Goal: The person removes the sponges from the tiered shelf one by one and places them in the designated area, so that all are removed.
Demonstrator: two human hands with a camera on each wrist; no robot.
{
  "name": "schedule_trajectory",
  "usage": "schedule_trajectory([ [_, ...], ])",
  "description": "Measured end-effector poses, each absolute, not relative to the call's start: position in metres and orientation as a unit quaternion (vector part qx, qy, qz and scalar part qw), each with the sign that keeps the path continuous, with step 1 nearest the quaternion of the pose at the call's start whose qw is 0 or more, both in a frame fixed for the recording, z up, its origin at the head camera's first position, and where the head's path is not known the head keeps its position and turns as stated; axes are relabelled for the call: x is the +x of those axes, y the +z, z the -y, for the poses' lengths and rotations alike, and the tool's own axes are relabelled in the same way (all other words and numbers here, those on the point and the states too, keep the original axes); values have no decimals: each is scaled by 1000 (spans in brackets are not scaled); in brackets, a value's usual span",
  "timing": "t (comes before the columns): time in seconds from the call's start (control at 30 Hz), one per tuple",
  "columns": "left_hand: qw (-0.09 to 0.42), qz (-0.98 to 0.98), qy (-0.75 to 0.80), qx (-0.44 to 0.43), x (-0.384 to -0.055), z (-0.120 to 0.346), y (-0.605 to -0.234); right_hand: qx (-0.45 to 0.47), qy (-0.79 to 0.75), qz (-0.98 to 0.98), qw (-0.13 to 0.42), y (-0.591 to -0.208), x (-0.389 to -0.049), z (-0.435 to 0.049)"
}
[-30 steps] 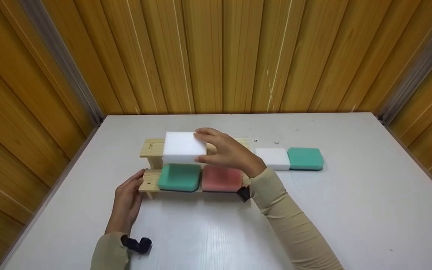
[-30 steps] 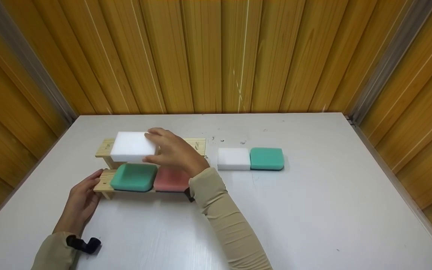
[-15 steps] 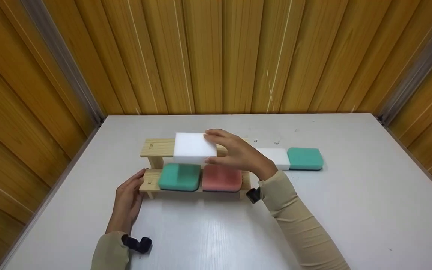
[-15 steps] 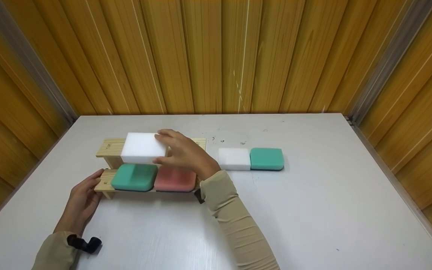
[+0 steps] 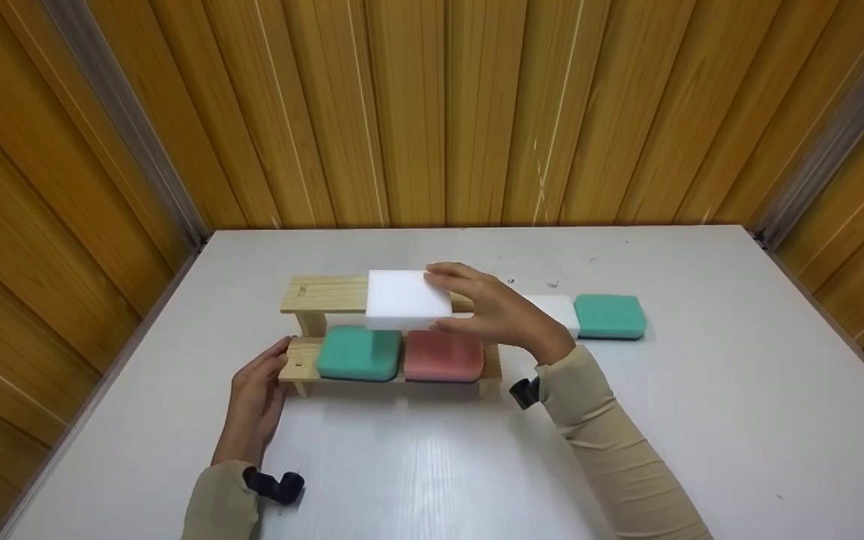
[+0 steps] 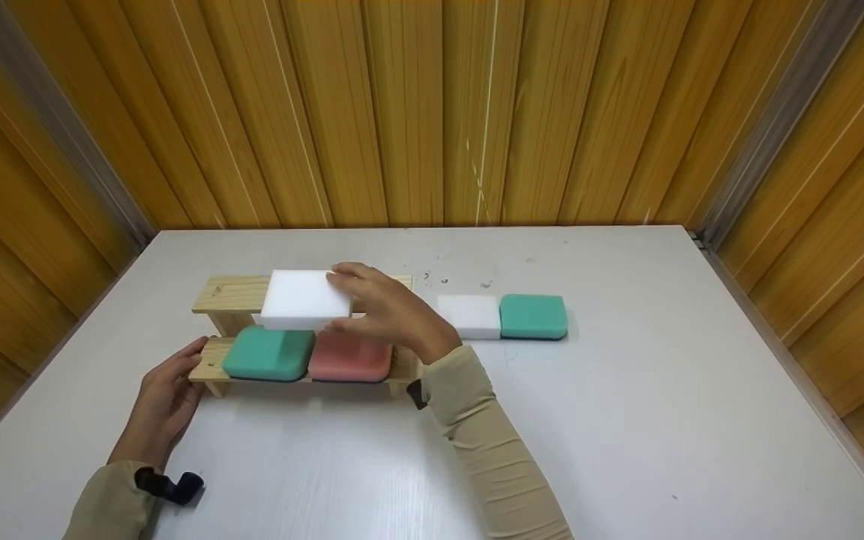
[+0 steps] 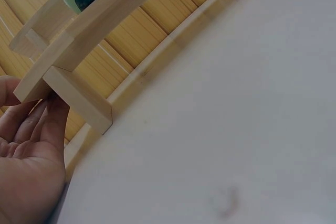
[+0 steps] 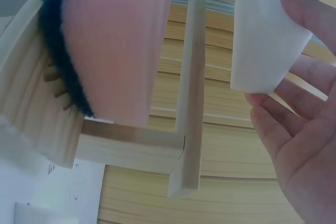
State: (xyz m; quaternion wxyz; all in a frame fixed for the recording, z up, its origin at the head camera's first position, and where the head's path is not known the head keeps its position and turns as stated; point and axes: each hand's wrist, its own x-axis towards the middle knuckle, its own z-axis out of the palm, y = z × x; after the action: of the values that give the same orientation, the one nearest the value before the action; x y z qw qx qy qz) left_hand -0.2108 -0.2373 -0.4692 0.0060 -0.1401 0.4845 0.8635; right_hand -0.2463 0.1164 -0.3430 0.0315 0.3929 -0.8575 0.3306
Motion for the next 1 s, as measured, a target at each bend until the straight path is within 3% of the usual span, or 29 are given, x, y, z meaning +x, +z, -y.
schedule_trajectory([
  [1.0,7,-482,865,-140,-212,239,-470,388,339,856,42,-359,-238,-155],
])
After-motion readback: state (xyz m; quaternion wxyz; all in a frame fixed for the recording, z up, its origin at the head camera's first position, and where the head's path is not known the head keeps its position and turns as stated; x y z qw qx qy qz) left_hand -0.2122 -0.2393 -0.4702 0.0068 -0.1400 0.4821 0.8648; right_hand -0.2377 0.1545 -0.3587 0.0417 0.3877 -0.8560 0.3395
